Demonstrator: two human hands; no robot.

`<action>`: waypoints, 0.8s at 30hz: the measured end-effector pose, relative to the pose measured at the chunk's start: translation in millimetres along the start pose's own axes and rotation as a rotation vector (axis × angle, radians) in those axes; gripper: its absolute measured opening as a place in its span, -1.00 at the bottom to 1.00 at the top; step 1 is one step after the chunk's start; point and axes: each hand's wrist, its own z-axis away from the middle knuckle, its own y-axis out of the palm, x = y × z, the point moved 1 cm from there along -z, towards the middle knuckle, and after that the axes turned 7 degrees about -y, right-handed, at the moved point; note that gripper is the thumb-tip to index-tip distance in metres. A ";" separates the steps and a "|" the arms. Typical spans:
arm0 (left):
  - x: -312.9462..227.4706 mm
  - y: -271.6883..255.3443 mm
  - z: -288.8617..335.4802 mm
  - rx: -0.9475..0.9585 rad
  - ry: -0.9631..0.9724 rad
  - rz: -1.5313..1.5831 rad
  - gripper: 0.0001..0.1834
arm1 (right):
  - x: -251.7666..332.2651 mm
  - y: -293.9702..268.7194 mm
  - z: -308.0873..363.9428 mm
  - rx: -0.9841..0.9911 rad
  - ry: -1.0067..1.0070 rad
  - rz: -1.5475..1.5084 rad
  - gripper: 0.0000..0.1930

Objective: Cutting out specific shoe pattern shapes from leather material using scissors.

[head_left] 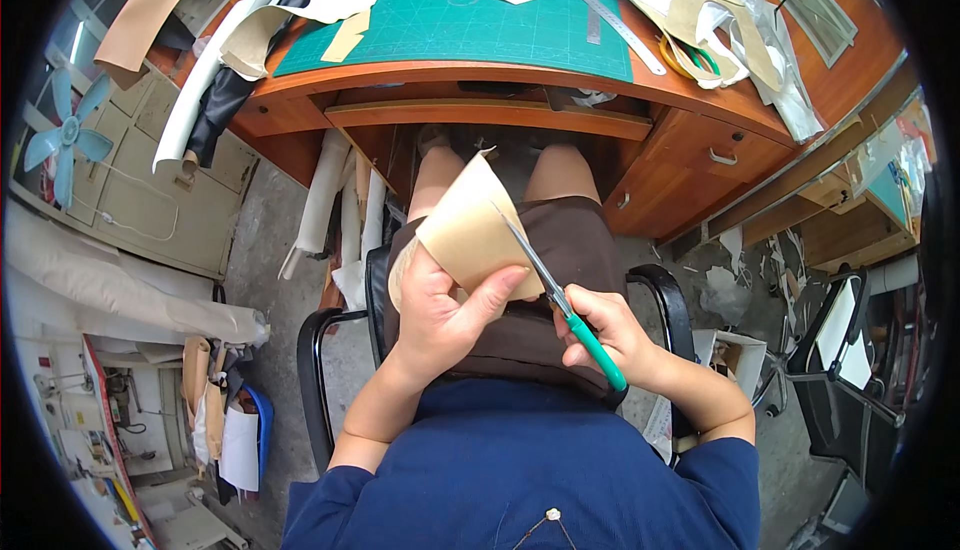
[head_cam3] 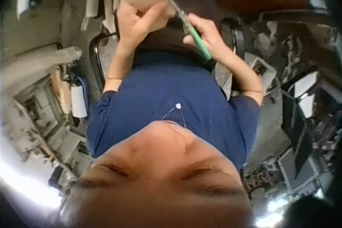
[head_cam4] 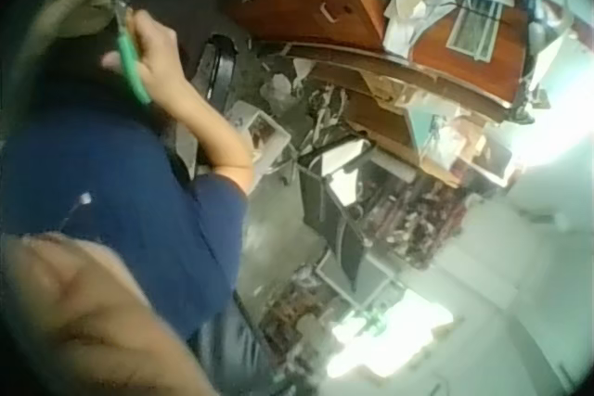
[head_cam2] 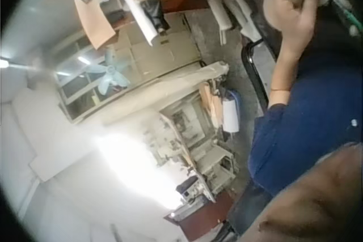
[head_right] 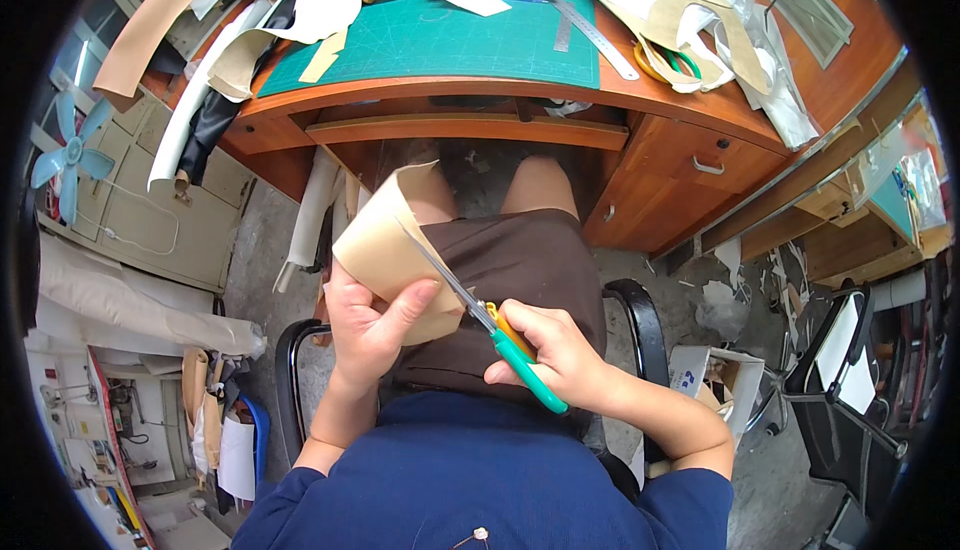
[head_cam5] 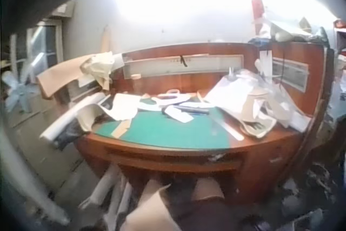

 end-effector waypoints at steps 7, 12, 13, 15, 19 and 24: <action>-2.4 1.8 2.6 0.084 -0.024 -0.007 -0.59 | 1.0 -0.9 1.5 0.006 -0.008 0.020 -0.47; -0.5 2.1 2.2 0.090 -0.031 -0.014 -0.59 | 1.9 -0.7 0.1 -0.005 -0.011 -0.028 -0.48; 1.8 1.9 1.8 0.094 -0.007 -0.043 -0.59 | 1.8 -0.4 -1.0 -0.007 -0.010 -0.028 -0.48; 4.2 1.6 2.0 0.109 -0.072 0.003 -0.58 | 1.5 -0.4 -3.0 -0.019 -0.010 -0.050 -0.49; 0.7 -3.9 -2.7 0.224 -0.104 0.014 -0.43 | -2.0 -2.4 -1.6 0.001 -0.027 0.050 -0.51; 1.0 -1.1 -18.7 -0.080 0.000 0.423 -0.40 | -9.7 2.4 1.6 -0.007 -0.014 0.012 -0.52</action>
